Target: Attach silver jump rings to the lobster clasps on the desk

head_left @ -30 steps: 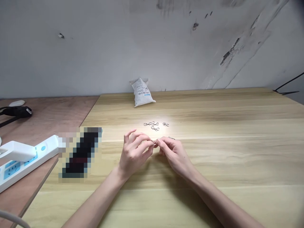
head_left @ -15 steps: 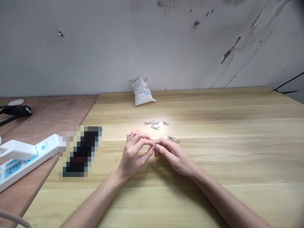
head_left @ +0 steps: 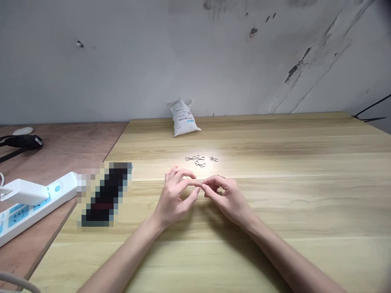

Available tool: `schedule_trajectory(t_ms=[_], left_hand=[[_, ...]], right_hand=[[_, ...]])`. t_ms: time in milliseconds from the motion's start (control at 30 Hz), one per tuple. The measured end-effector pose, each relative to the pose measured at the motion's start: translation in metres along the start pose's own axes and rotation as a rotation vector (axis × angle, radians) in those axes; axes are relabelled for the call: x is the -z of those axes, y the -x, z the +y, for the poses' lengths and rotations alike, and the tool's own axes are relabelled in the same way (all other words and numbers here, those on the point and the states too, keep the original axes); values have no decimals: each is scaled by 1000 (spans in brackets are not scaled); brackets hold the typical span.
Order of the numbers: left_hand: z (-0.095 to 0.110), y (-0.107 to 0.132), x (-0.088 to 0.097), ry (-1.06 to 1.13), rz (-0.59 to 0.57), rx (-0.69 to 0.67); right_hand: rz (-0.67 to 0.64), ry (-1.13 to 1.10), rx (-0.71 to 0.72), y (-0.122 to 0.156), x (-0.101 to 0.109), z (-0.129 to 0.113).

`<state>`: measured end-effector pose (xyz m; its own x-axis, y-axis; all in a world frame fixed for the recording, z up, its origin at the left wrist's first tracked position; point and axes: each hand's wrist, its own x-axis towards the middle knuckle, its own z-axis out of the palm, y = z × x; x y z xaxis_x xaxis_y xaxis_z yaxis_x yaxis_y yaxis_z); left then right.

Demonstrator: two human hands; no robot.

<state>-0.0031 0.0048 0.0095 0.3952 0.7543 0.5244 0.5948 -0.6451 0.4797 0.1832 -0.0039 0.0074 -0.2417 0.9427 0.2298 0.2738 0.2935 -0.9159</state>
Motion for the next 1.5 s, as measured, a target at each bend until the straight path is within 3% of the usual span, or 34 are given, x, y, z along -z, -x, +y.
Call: schedule_trajectory(t_ms=[167,367,1067,1500], left_hand=[[0,0,0,28,0,12],[-2,1,-2,12,-8,8],[-3,1,-3,-75,-43,-37],[-6,-1,-1,-118,-34,-63]], right_hand=[[29,264,222,1,-1,4],[76,463,308,3,-2,9],[135,583,369,3,-5,12],[99,654,406,1,-4,9]])
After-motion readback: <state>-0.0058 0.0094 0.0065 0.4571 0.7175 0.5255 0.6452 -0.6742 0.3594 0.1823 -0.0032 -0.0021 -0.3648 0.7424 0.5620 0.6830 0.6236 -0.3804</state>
